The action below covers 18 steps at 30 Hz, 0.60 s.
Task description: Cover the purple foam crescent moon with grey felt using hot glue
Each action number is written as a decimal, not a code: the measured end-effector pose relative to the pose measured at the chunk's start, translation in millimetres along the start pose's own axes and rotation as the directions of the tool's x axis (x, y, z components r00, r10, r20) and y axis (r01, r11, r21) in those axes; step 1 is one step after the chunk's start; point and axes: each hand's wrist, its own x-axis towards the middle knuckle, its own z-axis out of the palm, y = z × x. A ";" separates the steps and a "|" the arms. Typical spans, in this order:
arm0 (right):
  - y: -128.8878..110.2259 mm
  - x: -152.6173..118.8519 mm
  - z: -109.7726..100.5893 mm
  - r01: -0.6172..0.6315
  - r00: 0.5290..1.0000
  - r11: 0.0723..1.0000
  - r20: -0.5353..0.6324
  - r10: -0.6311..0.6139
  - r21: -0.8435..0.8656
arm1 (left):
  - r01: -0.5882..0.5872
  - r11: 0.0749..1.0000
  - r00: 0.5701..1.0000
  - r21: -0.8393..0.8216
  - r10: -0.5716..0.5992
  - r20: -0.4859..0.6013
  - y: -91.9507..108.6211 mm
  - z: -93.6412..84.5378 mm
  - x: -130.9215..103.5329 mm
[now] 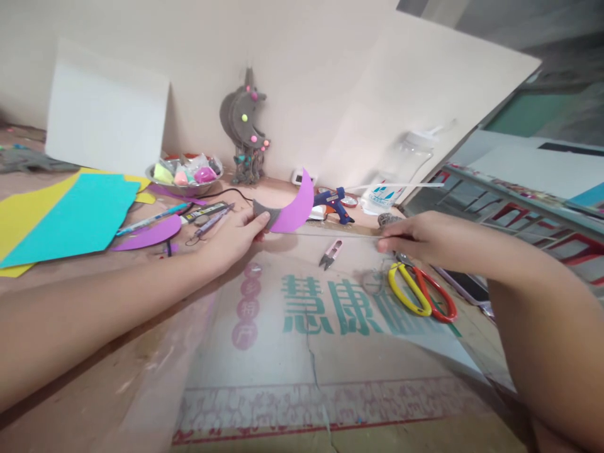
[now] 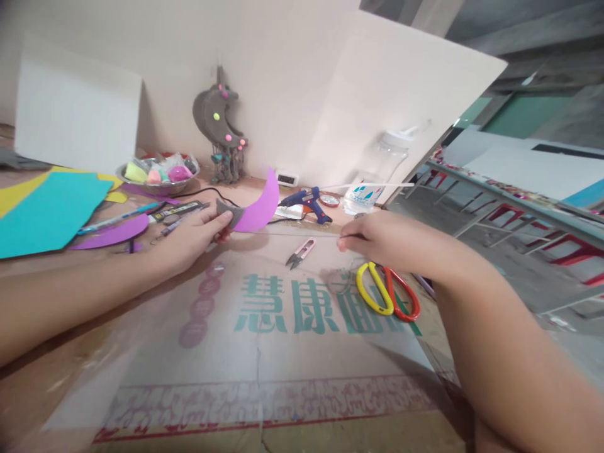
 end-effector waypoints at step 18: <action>-3.8 16.5 33.8 0.027 0.995 0.987 -0.086 -0.041 -0.161 | -0.027 0.998 0.990 0.062 0.018 0.143 16.5 0.7 -6.6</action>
